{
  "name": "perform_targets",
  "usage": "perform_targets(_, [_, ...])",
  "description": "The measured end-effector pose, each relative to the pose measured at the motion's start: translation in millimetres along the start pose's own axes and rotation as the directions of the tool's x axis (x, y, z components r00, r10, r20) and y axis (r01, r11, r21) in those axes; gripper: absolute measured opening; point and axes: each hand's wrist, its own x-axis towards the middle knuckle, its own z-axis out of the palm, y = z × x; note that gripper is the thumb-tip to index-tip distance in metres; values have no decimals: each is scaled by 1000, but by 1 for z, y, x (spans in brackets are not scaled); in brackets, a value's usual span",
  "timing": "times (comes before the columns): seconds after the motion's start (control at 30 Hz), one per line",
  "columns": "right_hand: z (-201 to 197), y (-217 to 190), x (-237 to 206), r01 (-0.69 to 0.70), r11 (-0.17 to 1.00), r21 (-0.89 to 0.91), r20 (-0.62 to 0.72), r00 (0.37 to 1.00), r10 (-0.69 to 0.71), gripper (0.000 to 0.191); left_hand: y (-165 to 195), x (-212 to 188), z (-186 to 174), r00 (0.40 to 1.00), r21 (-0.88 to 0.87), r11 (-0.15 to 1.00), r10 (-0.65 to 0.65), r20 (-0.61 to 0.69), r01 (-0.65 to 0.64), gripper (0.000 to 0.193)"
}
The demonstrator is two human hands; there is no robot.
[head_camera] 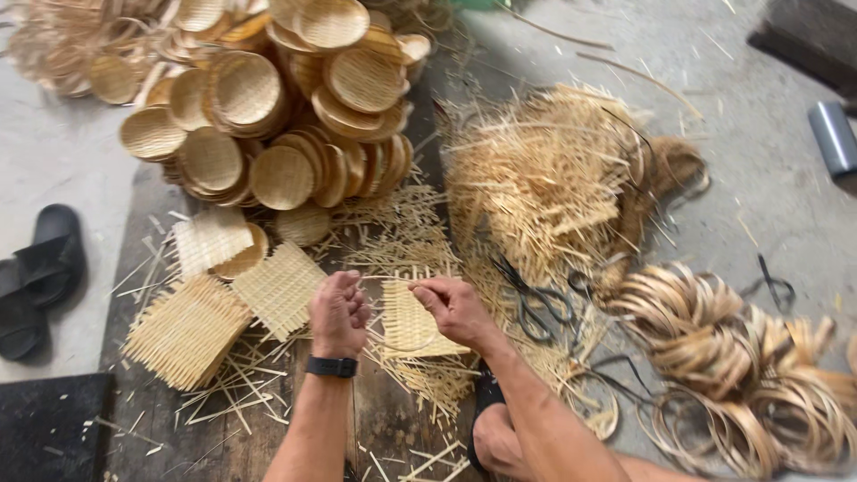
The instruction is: The person sits on the floor of a bamboo workshop and assembles small woven bamboo baskets. They weave thin bamboo strips into square mats, bend and interlace bamboo strips by hand, fit a woven disc into a round bamboo rim, and trim excess material with scissors.
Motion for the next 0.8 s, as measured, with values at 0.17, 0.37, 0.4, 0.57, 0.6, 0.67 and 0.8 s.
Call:
perform_targets(0.17, [-49,40,-21,-580,814,2,196,799,569,27,-28,-5,1,995,136,989,-73,61,64,45])
perform_targets(0.37, [-116,114,-72,-226,484,846,-266,608,748,29,-51,-10,-12,991,235,968,-108,80,86,47])
perform_targets(0.4, [-122,127,-86,-266,527,807,-334,530,779,29,-54,-9,-16,986,239,966,-128,103,100,43])
perform_targets(0.57, [-159,185,-145,-675,493,549,-637,44,770,28,-75,-4,-29,976,288,946,-190,111,151,27])
perform_targets(0.6, [-172,189,-158,-800,407,440,-717,-41,696,32,-78,-3,-30,974,291,943,-199,111,159,26])
perform_targets(0.67, [-203,192,-189,-988,83,132,-775,-51,630,50,-82,-4,-32,972,305,936,-213,100,174,23])
perform_targets(0.8, [-273,190,-213,-860,-67,-506,-787,429,444,102,-81,-3,-36,975,367,910,-218,34,191,22])
